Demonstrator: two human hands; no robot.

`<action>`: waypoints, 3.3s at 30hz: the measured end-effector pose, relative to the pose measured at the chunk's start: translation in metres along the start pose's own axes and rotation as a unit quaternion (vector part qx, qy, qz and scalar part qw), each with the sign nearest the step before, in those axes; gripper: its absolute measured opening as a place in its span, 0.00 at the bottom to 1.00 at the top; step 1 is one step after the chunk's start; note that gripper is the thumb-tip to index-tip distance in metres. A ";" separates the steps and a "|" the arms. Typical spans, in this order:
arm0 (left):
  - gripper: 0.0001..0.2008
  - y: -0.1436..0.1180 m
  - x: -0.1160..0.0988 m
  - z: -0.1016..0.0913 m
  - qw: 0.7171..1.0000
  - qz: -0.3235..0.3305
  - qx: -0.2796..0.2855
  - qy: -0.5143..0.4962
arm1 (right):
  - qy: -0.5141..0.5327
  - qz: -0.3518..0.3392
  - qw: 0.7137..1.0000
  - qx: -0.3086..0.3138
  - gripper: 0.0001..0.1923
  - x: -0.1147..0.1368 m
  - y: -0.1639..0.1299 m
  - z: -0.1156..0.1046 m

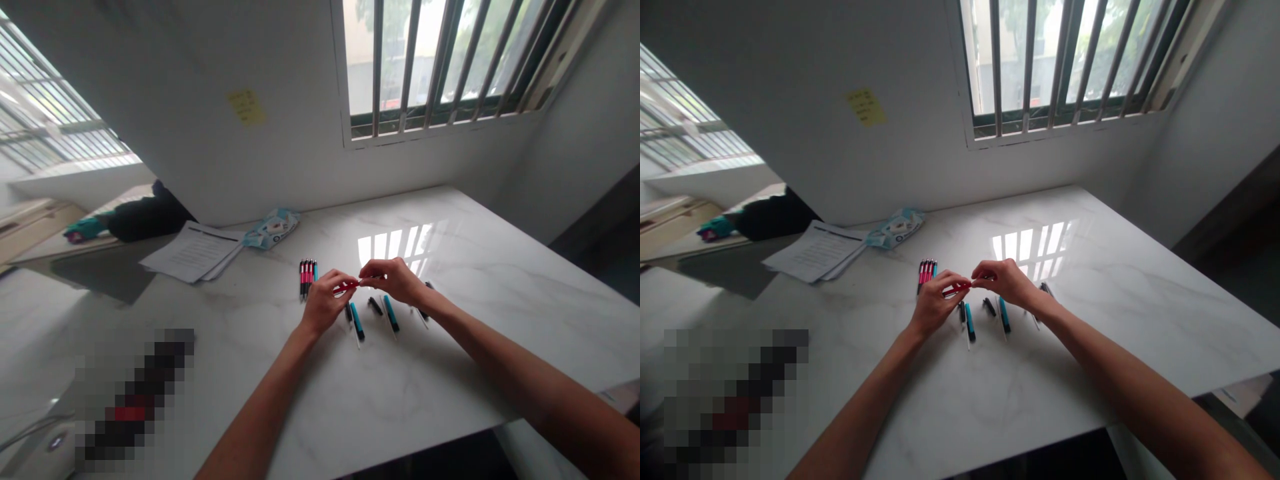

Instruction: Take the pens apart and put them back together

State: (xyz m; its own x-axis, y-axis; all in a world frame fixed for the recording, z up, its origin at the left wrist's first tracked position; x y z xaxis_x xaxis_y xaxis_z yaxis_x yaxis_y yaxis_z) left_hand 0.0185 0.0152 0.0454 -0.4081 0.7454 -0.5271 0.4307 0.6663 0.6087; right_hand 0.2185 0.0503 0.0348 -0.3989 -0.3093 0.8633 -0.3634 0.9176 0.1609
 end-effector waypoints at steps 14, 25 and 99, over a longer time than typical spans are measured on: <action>0.07 -0.005 0.019 -0.001 0.995 -0.091 -0.037 -0.037 | 0.053 0.030 0.997 0.057 0.14 -0.010 0.006 -0.017; 0.06 -0.005 0.014 0.003 0.995 -0.082 -0.029 -0.042 | 0.063 0.007 0.997 0.038 0.12 -0.009 0.005 -0.007; 0.06 -0.005 0.013 0.003 0.997 -0.064 -0.010 -0.048 | -0.160 -0.035 0.986 -0.007 0.20 0.008 0.000 -0.017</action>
State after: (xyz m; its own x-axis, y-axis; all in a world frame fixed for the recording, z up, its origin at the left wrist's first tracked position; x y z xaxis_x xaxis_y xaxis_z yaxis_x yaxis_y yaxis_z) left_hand 0.0133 0.0213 0.0338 -0.3787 0.6540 -0.6548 0.3633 0.7558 0.5448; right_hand 0.2304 0.0519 0.0496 -0.6189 -0.4335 0.6550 -0.3894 0.8935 0.2235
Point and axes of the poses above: each hand's wrist, its own y-axis towards the middle knuckle, its own z-axis out of the palm, x = y × z, the point moved 3 cm from there along y, towards the middle knuckle, and after that the axes turned 15 degrees about z, right-handed, at the moved point
